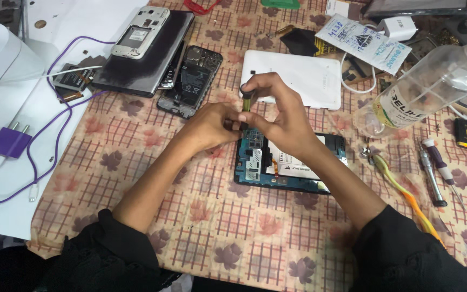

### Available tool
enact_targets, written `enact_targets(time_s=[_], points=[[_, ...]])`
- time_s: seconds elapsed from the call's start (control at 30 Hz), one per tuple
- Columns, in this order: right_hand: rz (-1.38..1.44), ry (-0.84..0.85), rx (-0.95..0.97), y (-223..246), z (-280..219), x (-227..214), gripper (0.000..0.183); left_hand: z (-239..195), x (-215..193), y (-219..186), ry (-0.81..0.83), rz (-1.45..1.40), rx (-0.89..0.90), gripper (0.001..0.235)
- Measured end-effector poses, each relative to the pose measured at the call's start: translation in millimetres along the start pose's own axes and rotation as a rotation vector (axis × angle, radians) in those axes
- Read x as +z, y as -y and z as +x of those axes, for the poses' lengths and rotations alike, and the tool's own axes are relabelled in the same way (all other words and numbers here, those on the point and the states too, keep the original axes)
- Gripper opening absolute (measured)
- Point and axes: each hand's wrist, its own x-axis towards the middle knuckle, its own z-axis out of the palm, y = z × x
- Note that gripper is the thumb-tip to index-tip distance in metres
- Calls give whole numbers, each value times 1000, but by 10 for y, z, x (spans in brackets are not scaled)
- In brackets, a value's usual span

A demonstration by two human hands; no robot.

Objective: The person uses a screwdriver to remove screws from the internal frame of a disassembled mobile phone. They work on the exposed motherboard and battery area, unscrewing multiple fasteners and setting them aside on the table.

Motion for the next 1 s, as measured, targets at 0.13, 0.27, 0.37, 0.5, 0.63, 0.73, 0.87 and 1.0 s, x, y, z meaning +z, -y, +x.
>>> enact_targets(time_s=[0.13, 0.27, 0.37, 0.5, 0.63, 0.73, 0.87, 1.0], points=[[125, 43, 55, -28, -29, -20, 47, 31, 23, 56, 15, 22, 36, 24], [127, 55, 38, -16, -59, -11, 50, 22, 25, 57, 38, 17, 3, 23], [-23, -2, -50, -17, -42, 12, 60, 8, 2, 2, 29, 39, 11, 24], [-10, -20, 34, -24, -7, 28, 56, -11, -33, -103, 67, 9, -99, 27], [110, 53, 47, -16, -15, -29, 53, -45, -50, -126, 99, -68, -203, 25], [169, 86, 105, -12, -22, -60, 52, -36, -27, -74, 44, -43, -108, 25], [229, 88, 103, -13, -34, -57, 49, 4, 19, 21, -26, 25, 117, 24], [-21, 3, -40, -33, -21, -22, 52, 26, 35, 69, 20, 51, 4, 24]])
